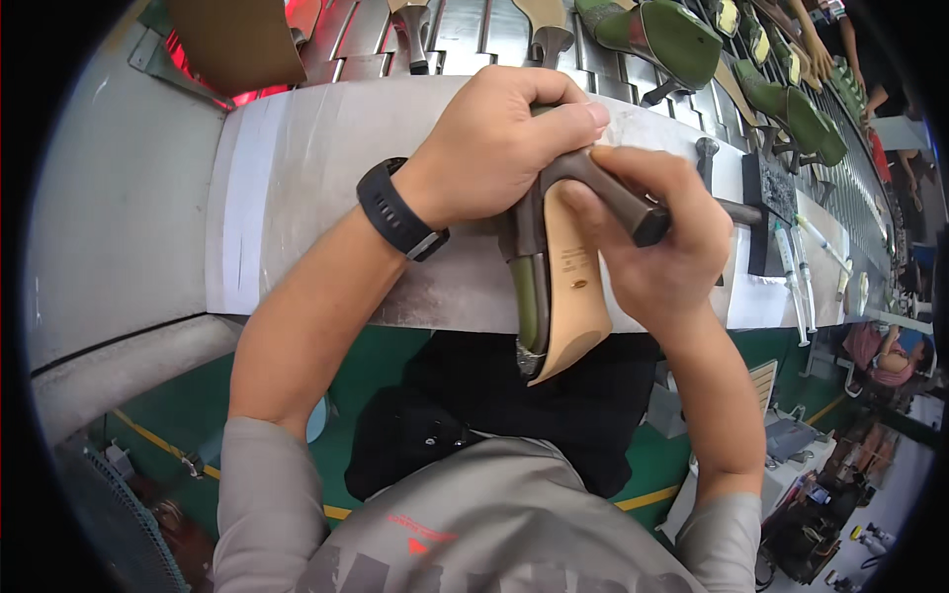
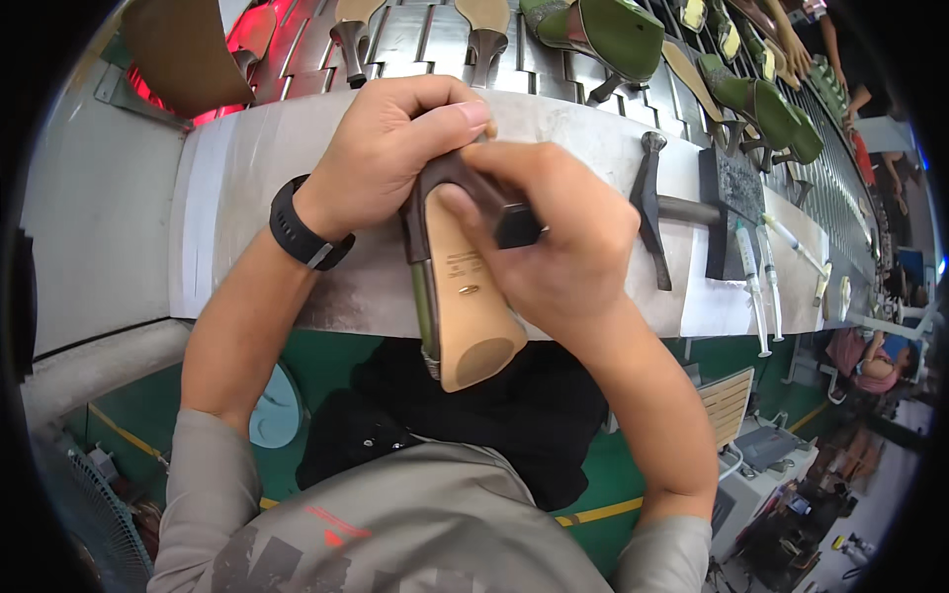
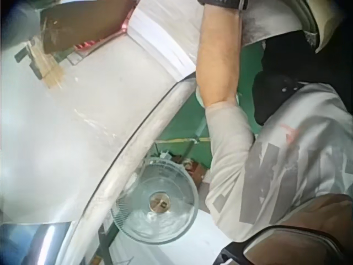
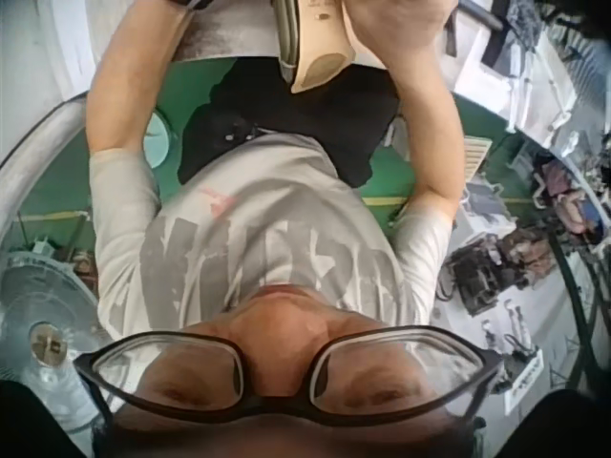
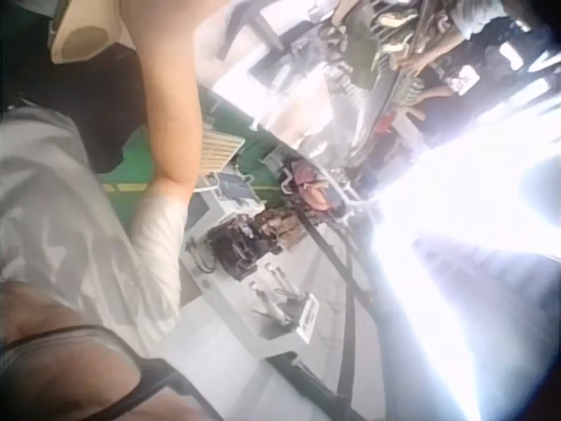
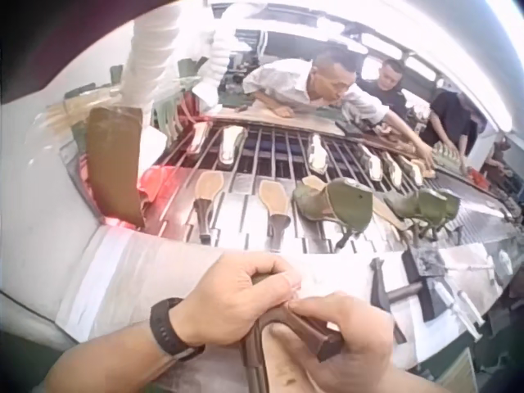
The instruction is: The person assembles high-heeled shoes by applying glue with a syringe, attaching shoe soles to lasted shoe uppers by hand, and hammering along the edges with a hammer before placing the shoes onto a conveyor belt.
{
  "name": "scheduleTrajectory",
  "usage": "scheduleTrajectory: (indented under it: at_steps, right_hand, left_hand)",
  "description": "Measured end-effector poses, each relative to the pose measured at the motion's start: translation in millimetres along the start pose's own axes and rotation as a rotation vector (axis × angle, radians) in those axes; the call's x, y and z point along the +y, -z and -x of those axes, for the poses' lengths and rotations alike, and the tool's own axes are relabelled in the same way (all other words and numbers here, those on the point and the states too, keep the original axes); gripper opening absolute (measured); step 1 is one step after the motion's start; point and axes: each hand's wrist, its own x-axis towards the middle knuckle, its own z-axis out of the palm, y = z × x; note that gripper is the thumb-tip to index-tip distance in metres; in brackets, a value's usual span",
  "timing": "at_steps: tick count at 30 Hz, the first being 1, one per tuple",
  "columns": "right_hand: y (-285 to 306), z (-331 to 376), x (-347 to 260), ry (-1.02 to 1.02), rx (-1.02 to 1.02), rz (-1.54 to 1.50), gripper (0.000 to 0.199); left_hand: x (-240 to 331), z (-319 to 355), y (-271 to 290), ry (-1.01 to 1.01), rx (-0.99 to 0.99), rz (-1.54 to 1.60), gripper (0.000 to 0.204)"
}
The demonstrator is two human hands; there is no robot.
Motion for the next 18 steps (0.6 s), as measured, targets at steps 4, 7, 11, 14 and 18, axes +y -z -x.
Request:
scheduleTrajectory:
  at_steps: [4, 7, 11, 14, 18]
  right_hand:
    - [11.5, 3.7, -2.7, -0.561, -0.138, -0.303, 0.03]
    - [19.9, -4.4, 7.2, -0.769, -0.338, -0.504, 0.029]
    - [16.6, -9.2, 23.7, -0.769, -0.563, -0.499, 0.042]
    - [16.8, -11.9, 29.8, -0.767, -0.621, -0.474, 0.045]
    - [14.6, -12.0, 23.2, -0.806, -0.565, -0.509, 0.046]
  left_hand:
    - [-3.4, 1.5, -10.1, -0.046, 0.081, 0.023, 0.027]
    - [-10.5, 2.0, -11.9, -0.101, 0.098, -0.006, 0.031]
    - [-15.4, 5.2, -19.6, -0.109, 0.121, 0.061, 0.036]
    - [-17.8, 5.9, -21.0, -0.091, 0.149, 0.048, 0.042]
    - [-17.4, 4.3, -21.3, -0.096, 0.18, 0.003, 0.043]
